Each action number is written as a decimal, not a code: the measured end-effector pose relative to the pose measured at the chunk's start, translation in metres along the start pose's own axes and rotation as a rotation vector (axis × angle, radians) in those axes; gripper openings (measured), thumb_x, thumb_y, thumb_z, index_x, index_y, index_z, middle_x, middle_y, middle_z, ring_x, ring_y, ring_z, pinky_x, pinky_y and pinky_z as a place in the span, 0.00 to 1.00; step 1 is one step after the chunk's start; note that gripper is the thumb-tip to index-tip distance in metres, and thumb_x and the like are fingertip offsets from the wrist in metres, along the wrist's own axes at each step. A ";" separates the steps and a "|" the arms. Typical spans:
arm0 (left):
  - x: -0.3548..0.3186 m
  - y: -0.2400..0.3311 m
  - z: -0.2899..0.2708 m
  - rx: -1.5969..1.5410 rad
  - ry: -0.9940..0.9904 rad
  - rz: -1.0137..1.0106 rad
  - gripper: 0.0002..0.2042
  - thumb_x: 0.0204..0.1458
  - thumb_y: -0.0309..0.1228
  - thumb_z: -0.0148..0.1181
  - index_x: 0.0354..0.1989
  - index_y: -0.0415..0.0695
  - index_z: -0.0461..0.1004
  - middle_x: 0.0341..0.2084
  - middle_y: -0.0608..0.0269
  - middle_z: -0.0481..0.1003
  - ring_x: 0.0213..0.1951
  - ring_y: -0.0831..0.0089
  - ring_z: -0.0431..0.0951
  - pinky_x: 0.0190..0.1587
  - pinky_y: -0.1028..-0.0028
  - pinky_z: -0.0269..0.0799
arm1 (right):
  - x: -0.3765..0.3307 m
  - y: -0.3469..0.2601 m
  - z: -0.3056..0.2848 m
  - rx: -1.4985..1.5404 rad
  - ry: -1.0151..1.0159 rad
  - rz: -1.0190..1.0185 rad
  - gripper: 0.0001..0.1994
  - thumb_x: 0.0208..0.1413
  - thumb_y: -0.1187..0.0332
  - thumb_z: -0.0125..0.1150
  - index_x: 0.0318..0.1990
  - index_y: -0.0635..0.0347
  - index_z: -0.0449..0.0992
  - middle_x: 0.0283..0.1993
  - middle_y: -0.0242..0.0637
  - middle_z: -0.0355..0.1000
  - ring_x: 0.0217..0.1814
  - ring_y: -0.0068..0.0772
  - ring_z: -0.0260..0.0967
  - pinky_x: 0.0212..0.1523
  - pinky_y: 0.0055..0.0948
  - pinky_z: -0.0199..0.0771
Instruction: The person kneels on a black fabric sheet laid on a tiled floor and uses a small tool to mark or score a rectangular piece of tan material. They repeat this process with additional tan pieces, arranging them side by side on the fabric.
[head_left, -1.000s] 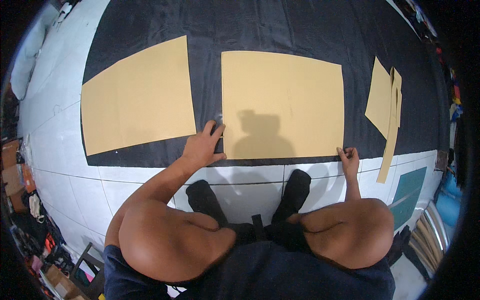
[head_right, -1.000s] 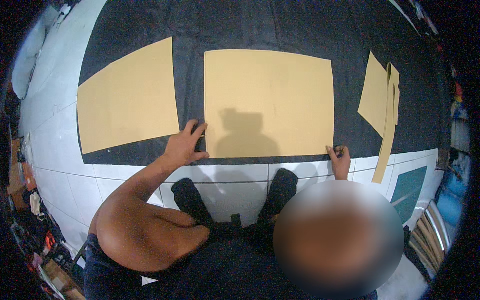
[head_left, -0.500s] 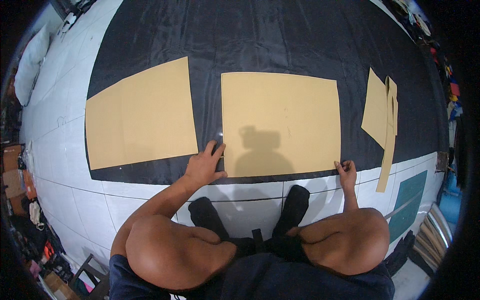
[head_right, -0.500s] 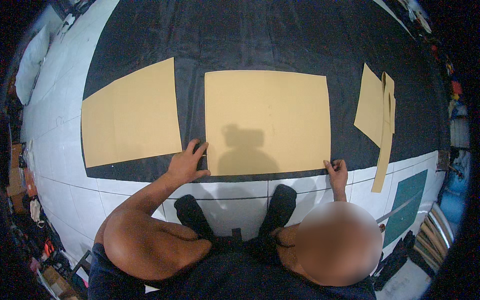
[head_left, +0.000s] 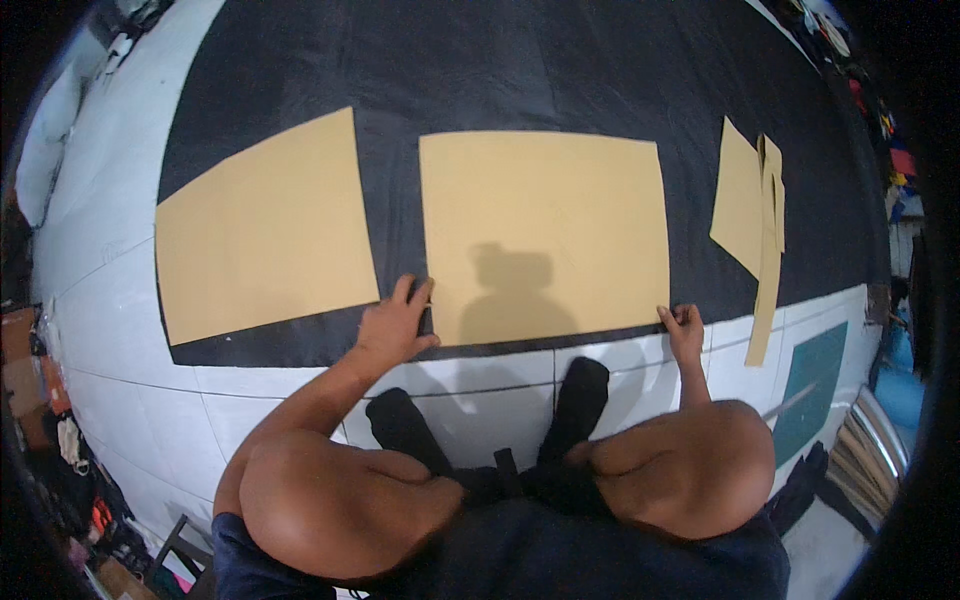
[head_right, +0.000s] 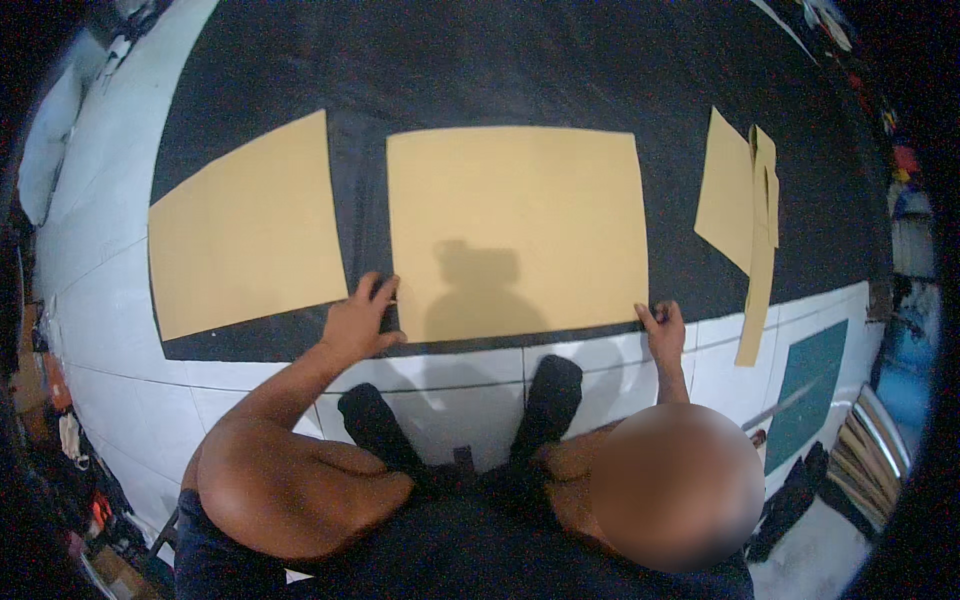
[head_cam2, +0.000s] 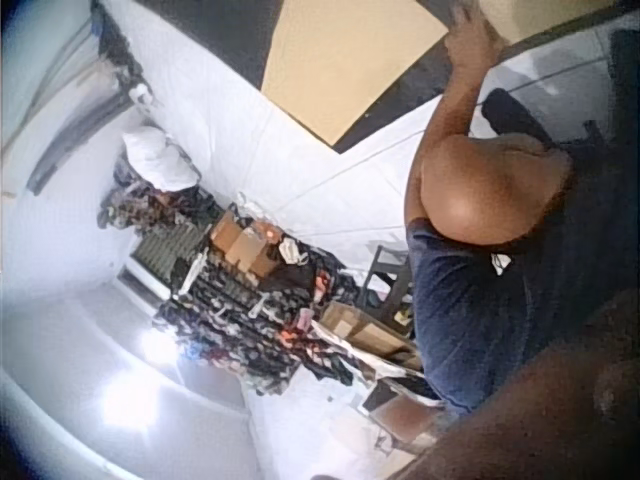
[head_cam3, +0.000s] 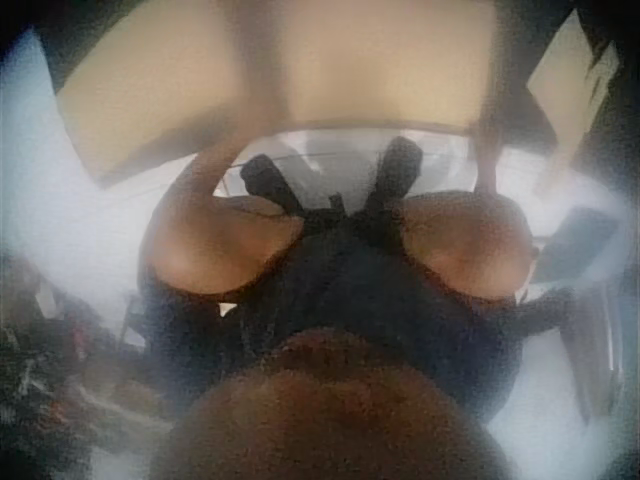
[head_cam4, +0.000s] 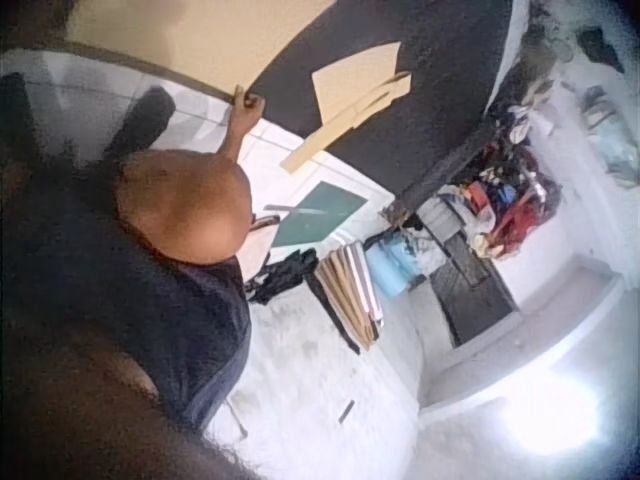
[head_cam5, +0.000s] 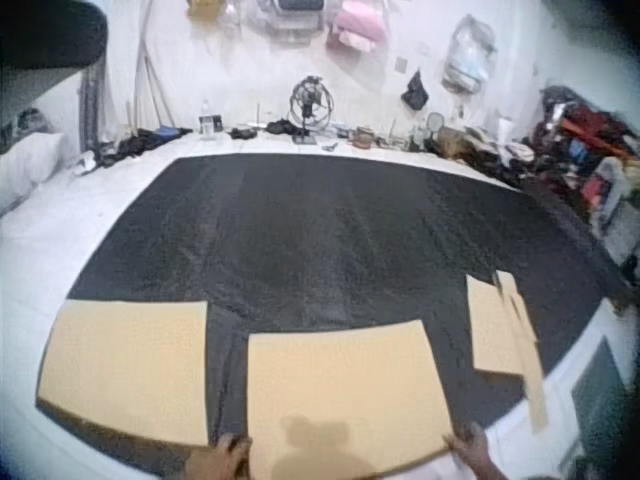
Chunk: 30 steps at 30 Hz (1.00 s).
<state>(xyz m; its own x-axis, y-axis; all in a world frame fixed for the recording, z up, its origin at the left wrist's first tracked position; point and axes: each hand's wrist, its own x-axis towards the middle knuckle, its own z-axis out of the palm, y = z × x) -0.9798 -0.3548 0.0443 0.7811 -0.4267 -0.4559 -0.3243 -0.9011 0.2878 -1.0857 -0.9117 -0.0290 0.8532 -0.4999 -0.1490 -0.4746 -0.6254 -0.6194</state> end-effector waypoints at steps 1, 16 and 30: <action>-0.001 -0.001 0.004 0.005 0.004 0.001 0.47 0.42 0.49 0.75 0.70 0.50 0.56 0.64 0.48 0.59 0.49 0.48 0.80 0.48 0.55 0.79 | -0.003 0.000 0.000 -0.025 -0.012 0.006 0.24 0.51 0.52 0.76 0.34 0.63 0.72 0.28 0.30 0.65 0.31 0.25 0.59 0.35 0.28 0.66; 0.007 0.010 -0.006 0.040 -0.013 -0.008 0.48 0.41 0.48 0.76 0.70 0.50 0.57 0.64 0.51 0.60 0.51 0.50 0.79 0.50 0.57 0.80 | -0.007 -0.013 -0.005 -0.012 0.001 0.052 0.21 0.49 0.56 0.78 0.35 0.63 0.74 0.27 0.31 0.69 0.31 0.24 0.64 0.33 0.27 0.69; 0.003 0.008 0.000 -0.003 0.006 -0.048 0.47 0.39 0.46 0.78 0.69 0.52 0.58 0.65 0.52 0.60 0.54 0.51 0.78 0.50 0.57 0.80 | 0.005 -0.005 -0.004 0.067 -0.109 0.121 0.18 0.53 0.59 0.77 0.33 0.61 0.73 0.28 0.26 0.67 0.31 0.19 0.59 0.33 0.23 0.64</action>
<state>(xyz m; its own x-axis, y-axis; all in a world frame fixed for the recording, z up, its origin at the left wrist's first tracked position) -0.9797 -0.3632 0.0452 0.7988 -0.3824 -0.4644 -0.2846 -0.9204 0.2683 -1.0798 -0.9134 -0.0239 0.8106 -0.4989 -0.3066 -0.5634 -0.5214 -0.6409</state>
